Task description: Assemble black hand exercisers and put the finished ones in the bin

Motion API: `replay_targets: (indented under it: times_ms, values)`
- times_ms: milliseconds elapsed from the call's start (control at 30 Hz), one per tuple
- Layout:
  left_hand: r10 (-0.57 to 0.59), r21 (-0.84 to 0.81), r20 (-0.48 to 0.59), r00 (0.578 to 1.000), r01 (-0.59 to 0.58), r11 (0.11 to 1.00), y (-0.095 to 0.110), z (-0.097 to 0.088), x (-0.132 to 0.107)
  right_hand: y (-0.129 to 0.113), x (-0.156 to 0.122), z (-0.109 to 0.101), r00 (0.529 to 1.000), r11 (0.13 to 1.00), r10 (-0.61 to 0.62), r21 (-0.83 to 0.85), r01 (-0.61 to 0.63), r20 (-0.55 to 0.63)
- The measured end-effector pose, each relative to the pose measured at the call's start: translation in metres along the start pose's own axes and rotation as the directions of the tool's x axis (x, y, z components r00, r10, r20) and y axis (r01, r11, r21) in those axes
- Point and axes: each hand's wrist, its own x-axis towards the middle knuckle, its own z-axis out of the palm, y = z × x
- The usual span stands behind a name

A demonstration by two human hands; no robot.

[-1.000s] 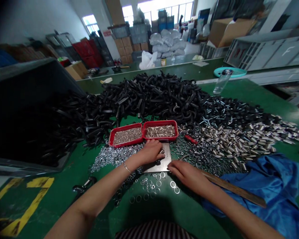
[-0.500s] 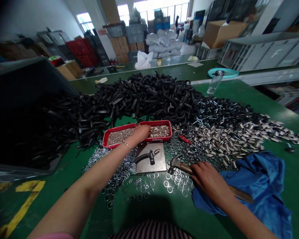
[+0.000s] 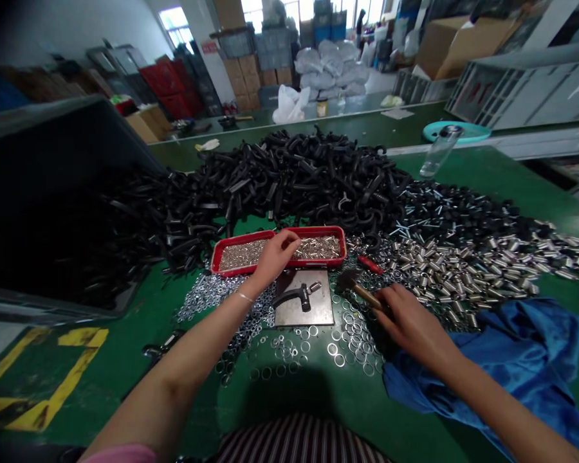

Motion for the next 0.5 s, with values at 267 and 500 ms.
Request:
replay_targets:
  times_ms: [267,500]
  values:
    - [-0.120,-0.025,0.260,0.958,0.130,0.991,0.007,0.003,-0.062,-0.022,-0.001,0.013,0.930,0.782,0.285,0.504,-0.367,0.234]
    - [-0.174,0.033,0.269,0.947,0.172,0.985,-0.004,0.018,-0.053,-0.039,0.005,0.023,0.931,0.659,0.266,0.658,-0.364,0.249]
